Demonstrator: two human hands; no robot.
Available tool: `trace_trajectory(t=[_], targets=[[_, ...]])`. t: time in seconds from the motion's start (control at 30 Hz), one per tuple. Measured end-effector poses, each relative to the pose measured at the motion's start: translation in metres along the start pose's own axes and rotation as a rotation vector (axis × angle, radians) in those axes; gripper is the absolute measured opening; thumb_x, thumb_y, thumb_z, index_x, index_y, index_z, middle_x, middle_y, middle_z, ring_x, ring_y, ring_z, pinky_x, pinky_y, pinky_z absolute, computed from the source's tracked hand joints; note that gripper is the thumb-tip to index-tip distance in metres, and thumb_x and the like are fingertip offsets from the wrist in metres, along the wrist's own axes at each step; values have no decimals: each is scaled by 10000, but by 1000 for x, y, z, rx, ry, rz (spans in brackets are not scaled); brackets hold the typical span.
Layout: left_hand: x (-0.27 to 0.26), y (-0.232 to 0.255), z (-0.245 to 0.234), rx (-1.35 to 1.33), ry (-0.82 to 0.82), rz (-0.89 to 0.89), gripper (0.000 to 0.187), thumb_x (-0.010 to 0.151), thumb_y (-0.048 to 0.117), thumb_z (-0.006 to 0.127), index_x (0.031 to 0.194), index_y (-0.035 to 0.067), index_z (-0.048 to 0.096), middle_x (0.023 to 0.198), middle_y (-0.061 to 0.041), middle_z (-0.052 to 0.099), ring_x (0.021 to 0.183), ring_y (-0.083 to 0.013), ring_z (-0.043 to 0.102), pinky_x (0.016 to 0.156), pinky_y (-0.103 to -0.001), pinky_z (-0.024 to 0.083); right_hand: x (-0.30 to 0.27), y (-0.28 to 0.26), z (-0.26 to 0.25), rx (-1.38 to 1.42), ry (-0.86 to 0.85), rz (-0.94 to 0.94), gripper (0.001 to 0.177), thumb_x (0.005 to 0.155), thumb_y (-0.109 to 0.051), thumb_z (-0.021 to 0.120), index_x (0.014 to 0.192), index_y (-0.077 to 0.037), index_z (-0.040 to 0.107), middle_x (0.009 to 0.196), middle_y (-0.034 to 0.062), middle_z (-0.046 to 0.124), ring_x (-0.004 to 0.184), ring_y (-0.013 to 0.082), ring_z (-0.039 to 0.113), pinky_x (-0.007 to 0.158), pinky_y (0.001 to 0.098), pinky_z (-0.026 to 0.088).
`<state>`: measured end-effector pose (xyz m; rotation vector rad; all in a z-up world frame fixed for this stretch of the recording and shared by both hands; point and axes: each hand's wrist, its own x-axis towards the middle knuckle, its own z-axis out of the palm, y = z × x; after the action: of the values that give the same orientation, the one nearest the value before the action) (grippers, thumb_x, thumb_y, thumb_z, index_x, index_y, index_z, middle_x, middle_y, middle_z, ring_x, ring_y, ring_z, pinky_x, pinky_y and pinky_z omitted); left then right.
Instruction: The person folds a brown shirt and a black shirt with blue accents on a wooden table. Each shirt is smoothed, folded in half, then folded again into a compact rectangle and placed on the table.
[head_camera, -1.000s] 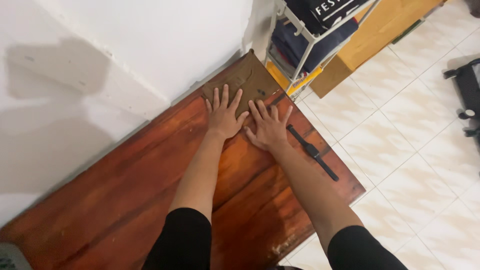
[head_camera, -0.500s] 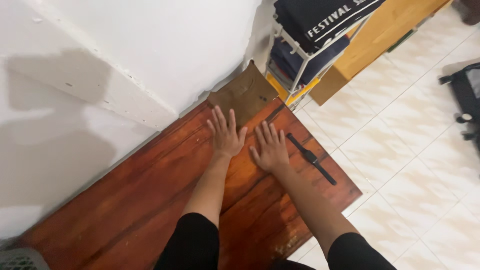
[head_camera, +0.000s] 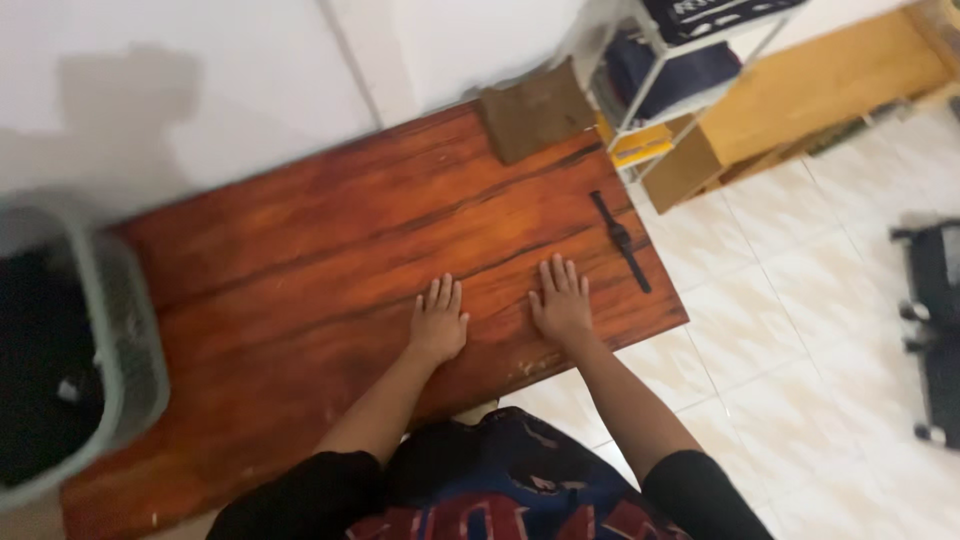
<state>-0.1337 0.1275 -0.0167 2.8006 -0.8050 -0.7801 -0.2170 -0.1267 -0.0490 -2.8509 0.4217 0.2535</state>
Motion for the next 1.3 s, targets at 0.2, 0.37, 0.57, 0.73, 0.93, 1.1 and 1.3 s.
trace_trajectory(t=[0.2,0.37,0.57,0.73,0.93,1.1,1.3], targets=[[-97,-7,37,-50,-55,-51,654,1024,311,424,1609,101,221,1729,-77,65,1590,-269,74,1252,-526,146,-50,-37,17,74,-4,72,784,985,-530,465,1623,-131,244,1714,172,87,1566,409,87,1222,619,102],[-124,-13,68,-110,11,2,639,1009,272,444,1592,73,278,1719,-111,102,1582,-290,115,1232,-538,168,-98,-90,26,79,-135,2,863,934,-545,586,1601,-133,227,1693,192,83,1549,427,66,1209,628,99],[-143,-38,55,-187,192,37,636,1012,314,525,1566,57,347,1685,-204,180,1558,-373,191,1259,-528,190,-140,-154,33,301,21,-196,845,885,-367,735,1575,-96,327,1675,213,247,1554,418,187,1208,639,185],[-183,-94,6,-200,364,29,771,903,332,654,1577,136,335,1662,-269,114,1537,-452,119,1218,-562,162,-136,-208,42,359,83,-317,809,893,-337,727,1563,-76,358,1660,221,278,1550,432,203,1202,642,204],[-231,-218,-42,-217,537,-21,791,903,348,687,1580,128,345,1663,-265,110,1540,-462,106,1236,-591,156,-114,-325,57,374,103,-433,752,890,-309,746,1529,-88,416,1651,230,289,1536,447,232,1184,650,243],[-267,-324,-68,-188,704,-28,722,898,317,697,1526,99,416,1648,-269,165,1522,-472,164,1215,-583,208,-112,-446,60,490,105,-491,645,899,-254,757,1472,-123,491,1658,214,324,1540,437,264,1200,640,253],[-311,-374,-78,-338,956,213,381,949,223,658,1277,30,640,1459,-247,537,1395,-438,489,1174,-507,400,-126,-547,54,610,93,-558,630,859,-143,757,1442,-114,520,1651,228,328,1549,428,265,1214,595,246]])
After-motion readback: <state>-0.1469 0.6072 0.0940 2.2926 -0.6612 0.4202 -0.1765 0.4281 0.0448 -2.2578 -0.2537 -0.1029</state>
